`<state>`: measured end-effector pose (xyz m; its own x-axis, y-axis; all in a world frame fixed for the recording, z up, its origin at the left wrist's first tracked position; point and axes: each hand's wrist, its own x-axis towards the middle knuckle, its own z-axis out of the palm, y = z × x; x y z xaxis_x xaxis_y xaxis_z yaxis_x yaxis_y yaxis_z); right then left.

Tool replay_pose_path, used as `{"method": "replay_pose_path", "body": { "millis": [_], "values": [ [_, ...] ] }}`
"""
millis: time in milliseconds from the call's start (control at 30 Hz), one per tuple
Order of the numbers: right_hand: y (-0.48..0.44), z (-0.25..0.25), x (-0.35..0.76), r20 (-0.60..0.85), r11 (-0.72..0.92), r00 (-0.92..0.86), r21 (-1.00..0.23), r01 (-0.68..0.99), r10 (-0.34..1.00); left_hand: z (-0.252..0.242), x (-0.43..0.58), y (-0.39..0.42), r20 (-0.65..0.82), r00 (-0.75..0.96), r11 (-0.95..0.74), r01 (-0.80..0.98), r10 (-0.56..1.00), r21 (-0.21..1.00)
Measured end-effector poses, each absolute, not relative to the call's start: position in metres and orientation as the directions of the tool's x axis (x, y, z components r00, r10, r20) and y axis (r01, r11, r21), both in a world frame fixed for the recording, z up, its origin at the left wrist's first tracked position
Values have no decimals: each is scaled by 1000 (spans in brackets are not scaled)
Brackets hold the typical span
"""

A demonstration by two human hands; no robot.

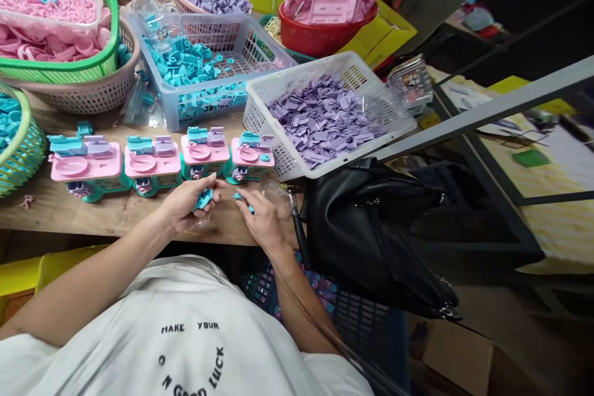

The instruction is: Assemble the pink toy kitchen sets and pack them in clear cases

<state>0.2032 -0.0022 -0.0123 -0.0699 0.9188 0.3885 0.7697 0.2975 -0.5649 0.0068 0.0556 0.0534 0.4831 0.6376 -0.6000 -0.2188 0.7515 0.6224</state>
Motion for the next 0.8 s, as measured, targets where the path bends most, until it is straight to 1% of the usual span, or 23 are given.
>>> {"method": "replay_pose_path", "body": {
  "millis": [33,100,167,233,267,367,467,533,600,667,767,800],
  "values": [
    [-1,-9,201,409,299,-44,-584,754,912,53,7,56,-595,468,737,-217,654,639],
    [5,2,196,446,342,-43,-615,711,894,52,8,56,-537,456,665,-182,709,724],
    [11,14,189,463,411,-109,-622,667,879,50,10,56,-440,464,557,-148,769,818],
    [16,20,181,487,465,-162,-604,647,858,48,10,56,-375,472,481,-123,798,868],
    [18,21,177,515,472,-148,-585,659,845,47,10,56,-361,463,459,-115,809,881],
    [20,17,162,609,431,-28,-527,732,792,39,10,57,-345,400,422,-122,849,898],
    [25,13,150,634,393,37,-523,756,772,30,11,61,-257,305,312,-145,917,939],
    [31,12,148,613,381,47,-548,745,789,28,11,65,-165,252,192,-85,954,978],
    [35,10,153,566,352,54,-583,732,823,29,7,68,-104,234,102,22,967,995],
    [34,8,161,484,293,69,-630,719,872,32,-2,67,-80,245,53,113,966,992],
    [26,-1,171,335,173,109,-708,684,936,37,-23,60,-32,281,-19,174,959,985],
    [24,-5,171,301,155,104,-723,674,948,38,-31,57,-11,285,-45,192,958,980]
  ]
}}
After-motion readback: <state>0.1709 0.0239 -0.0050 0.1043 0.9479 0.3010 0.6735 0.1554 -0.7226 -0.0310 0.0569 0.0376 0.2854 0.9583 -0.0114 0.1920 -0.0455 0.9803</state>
